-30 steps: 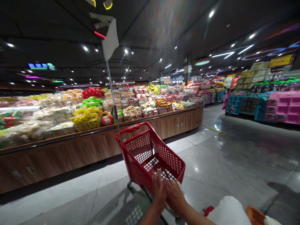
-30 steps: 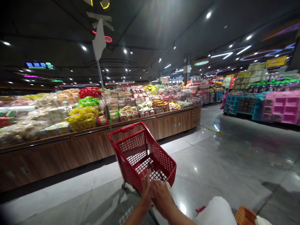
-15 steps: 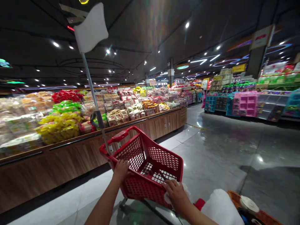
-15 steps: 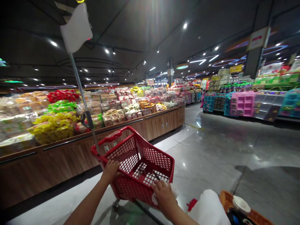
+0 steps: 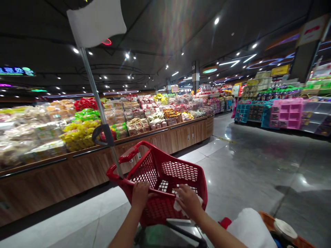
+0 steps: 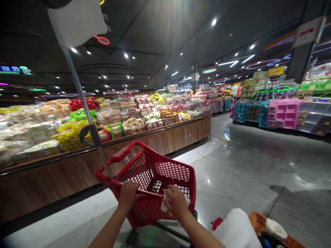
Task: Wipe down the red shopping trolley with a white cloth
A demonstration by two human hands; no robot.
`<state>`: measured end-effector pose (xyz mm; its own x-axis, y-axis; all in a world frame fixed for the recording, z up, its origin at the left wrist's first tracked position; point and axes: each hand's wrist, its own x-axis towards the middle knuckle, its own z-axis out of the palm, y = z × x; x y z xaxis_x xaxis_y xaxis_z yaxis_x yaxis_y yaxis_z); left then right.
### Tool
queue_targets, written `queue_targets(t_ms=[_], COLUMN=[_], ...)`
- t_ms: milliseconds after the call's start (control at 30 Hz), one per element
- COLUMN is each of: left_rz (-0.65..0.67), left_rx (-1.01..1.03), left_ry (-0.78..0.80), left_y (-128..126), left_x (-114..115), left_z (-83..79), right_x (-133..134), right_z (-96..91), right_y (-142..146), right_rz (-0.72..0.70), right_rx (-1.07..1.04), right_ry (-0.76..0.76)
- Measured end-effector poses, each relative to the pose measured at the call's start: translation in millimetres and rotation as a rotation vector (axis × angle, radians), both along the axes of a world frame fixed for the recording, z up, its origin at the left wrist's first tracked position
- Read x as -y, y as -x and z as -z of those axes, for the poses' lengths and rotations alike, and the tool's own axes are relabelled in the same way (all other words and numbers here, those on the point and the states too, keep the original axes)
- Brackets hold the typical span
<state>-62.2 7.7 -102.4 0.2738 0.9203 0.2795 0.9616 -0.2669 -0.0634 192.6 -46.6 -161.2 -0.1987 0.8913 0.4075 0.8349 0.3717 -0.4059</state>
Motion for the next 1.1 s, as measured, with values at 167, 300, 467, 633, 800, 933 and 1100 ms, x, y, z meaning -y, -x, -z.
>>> queue_targets(t_ms=[167, 300, 467, 633, 800, 933, 1100], left_rz=[-0.02, -0.062, -0.096, -0.075, -0.056, -0.049, -0.063], left_rx=[0.022, 0.033, 0.046, 0.046, 0.039, 0.033, 0.031], left_ry=[-0.039, -0.05, -0.053, -0.046, -0.054, -0.05, -0.059], left_y=[-4.3, -9.2, -8.7, -3.9, -5.6, -7.5, -8.0], left_x=[15.7, 15.2, 7.1, 0.4, -1.8, -4.1, -6.9], left_z=[3.2, 4.6, 2.2, -1.0, -2.6, -3.4, -2.9], right_x=[9.3, -10.9, -32.1, -36.3, -33.4, -33.7, -30.5], right_z=[5.4, 3.8, -0.4, 4.5, -32.5, -65.3, -27.5], right_y=[-59.3, -58.7, -20.1, -6.7, -65.8, -118.9, -91.7], right_rz=[0.019, -0.003, -0.129, -0.193, -0.21, -0.177, -0.077], right_rx=[0.137, 0.152, 0.163, 0.05, -0.349, -0.453, -0.268], right_ry=[0.154, 0.16, 0.117, 0.036, -0.109, 0.043, 0.117])
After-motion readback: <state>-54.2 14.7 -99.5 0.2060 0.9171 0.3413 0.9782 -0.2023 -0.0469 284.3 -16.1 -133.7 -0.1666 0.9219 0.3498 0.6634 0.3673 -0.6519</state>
